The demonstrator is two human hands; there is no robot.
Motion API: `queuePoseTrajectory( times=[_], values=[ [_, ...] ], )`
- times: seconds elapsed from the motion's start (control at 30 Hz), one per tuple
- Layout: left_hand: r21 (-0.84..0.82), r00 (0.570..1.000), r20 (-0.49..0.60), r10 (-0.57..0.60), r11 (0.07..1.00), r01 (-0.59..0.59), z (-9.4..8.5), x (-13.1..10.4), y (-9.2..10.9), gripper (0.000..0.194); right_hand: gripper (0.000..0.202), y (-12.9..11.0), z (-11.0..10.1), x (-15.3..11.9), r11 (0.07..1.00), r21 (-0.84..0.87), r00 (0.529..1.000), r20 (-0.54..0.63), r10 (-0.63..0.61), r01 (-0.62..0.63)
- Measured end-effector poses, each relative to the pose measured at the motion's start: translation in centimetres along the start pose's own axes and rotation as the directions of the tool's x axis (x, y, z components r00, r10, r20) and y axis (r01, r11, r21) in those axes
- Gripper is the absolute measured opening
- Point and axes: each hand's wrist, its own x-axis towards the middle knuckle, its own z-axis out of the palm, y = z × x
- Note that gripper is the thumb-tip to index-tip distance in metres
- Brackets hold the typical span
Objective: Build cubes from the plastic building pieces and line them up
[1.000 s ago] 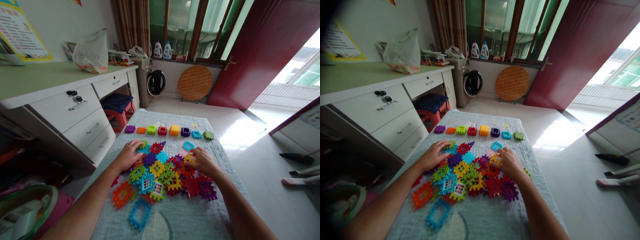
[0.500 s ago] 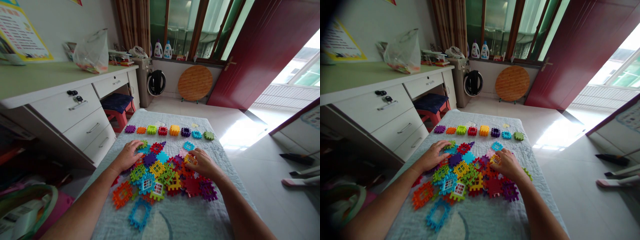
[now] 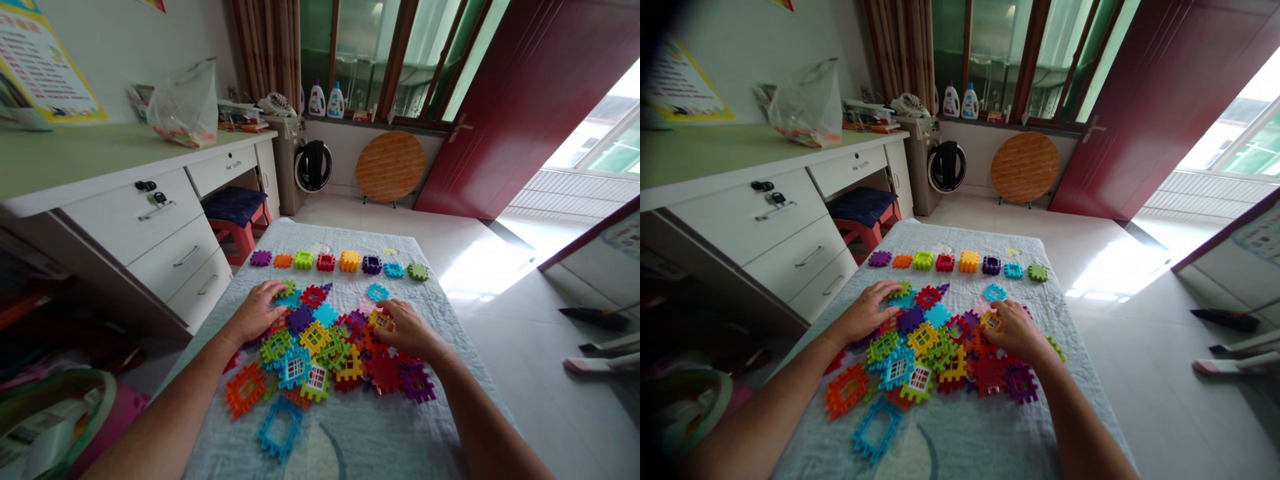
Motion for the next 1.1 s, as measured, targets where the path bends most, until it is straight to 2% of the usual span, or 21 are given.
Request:
queuePoseTrajectory(
  times=[0.17,0.27,0.43,0.53,0.7,0.87,1.1],
  values=[
    [-0.011,1.000,-0.009,-0.001,1.000,0.001,-0.1,0.0,0.2,0.039,0.047,0.2,0.5,0.1,1.000,0.003,1.000,-0.006,-0.023,0.023],
    [-0.009,1.000,-0.001,-0.005,1.000,0.005,-0.2,0.0,0.3,0.039,0.054,0.2,0.8,0.0,0.997,0.030,0.997,-0.047,-0.063,0.064],
    [-0.026,1.000,-0.022,0.007,1.000,-0.007,-0.2,0.0,0.3,0.038,0.042,-0.3,0.0,1.0,0.984,0.072,0.976,-0.157,-0.149,0.162],
    [-0.033,1.000,-0.017,-0.005,0.999,0.004,-0.1,-0.1,0.1,0.039,0.039,-0.7,-1.3,3.2,0.976,0.058,0.962,-0.190,-0.196,0.210],
    [-0.039,1.000,0.007,-0.005,0.999,0.005,-0.1,-0.1,-0.1,0.041,0.048,-1.0,-3.0,9.6,0.984,-0.033,0.965,-0.193,-0.178,0.175],
    [-0.034,1.000,-0.001,0.005,0.999,-0.005,-0.2,-0.1,-0.1,0.041,0.050,-0.7,-3.0,15.2,0.973,-0.162,0.981,-0.082,-0.177,0.163],
    [-0.022,1.000,0.007,-0.008,1.000,0.008,-0.5,-0.1,0.4,0.041,0.052,-0.1,-2.6,18.3,0.963,-0.209,0.985,-0.012,-0.175,0.169]
  ],
)
